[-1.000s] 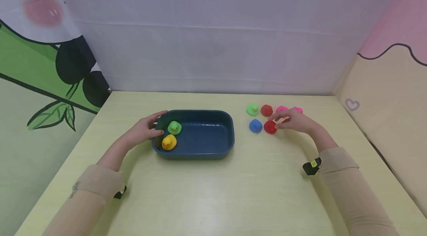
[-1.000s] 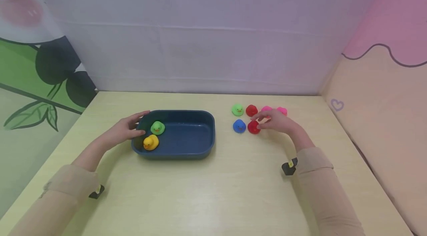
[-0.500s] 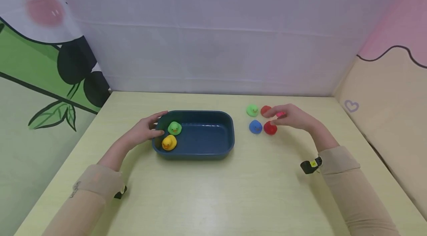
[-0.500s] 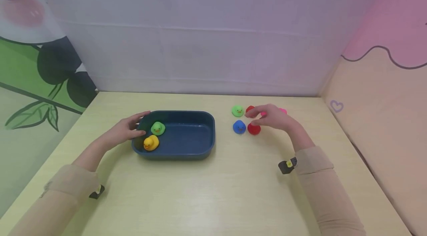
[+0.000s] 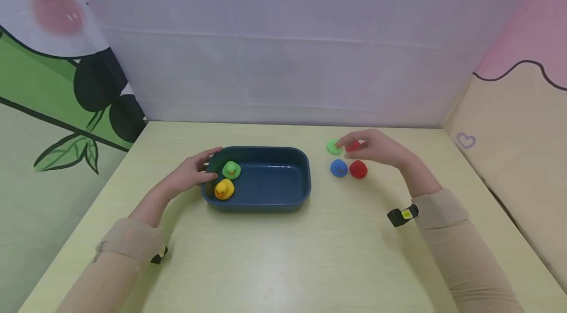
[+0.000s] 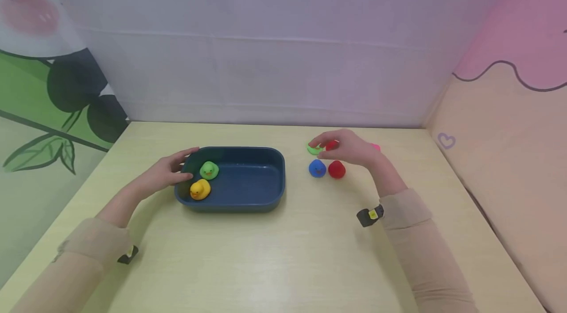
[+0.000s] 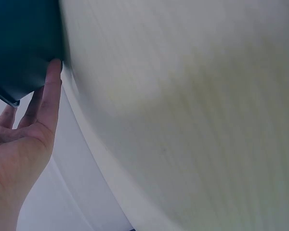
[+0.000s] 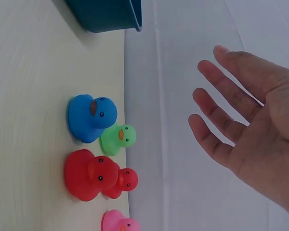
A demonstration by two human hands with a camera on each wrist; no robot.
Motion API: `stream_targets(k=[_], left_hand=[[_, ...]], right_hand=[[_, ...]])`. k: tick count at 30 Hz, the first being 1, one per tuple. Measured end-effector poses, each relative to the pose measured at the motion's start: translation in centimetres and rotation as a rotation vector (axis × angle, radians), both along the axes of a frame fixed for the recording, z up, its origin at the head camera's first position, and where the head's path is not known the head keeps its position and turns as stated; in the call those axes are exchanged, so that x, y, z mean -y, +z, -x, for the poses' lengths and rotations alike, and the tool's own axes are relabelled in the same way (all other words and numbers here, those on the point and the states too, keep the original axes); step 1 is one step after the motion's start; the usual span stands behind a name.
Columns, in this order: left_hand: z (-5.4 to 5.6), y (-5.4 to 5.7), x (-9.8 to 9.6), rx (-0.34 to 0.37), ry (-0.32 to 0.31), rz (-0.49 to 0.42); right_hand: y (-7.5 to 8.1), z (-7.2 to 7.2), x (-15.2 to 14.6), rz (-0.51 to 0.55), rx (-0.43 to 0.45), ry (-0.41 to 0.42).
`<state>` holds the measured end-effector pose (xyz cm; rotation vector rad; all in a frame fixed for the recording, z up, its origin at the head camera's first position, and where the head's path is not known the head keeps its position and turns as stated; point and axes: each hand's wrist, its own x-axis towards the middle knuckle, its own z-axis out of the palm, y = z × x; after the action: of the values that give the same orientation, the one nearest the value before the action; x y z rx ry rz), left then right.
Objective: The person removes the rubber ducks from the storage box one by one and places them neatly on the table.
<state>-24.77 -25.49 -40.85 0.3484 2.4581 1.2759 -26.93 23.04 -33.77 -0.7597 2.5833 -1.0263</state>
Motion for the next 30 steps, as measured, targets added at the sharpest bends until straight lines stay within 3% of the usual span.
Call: stream_targets(k=[13, 22, 30], left_hand=[[0.2, -0.2, 0.2, -0.003, -0.002, -0.006], [0.1, -0.1, 0.2, -0.006, -0.005, -0.003], [0.1, 0.1, 0.3, -0.005, -0.004, -0.004]], right_hand=[[2.0, -0.4, 4.0, 0.094, -0.075, 0.109], [2.9, -1.0, 6.8, 0.069, -0.136, 0.127], [3.1, -1.3, 9.8, 0.154, -0.168, 0.181]])
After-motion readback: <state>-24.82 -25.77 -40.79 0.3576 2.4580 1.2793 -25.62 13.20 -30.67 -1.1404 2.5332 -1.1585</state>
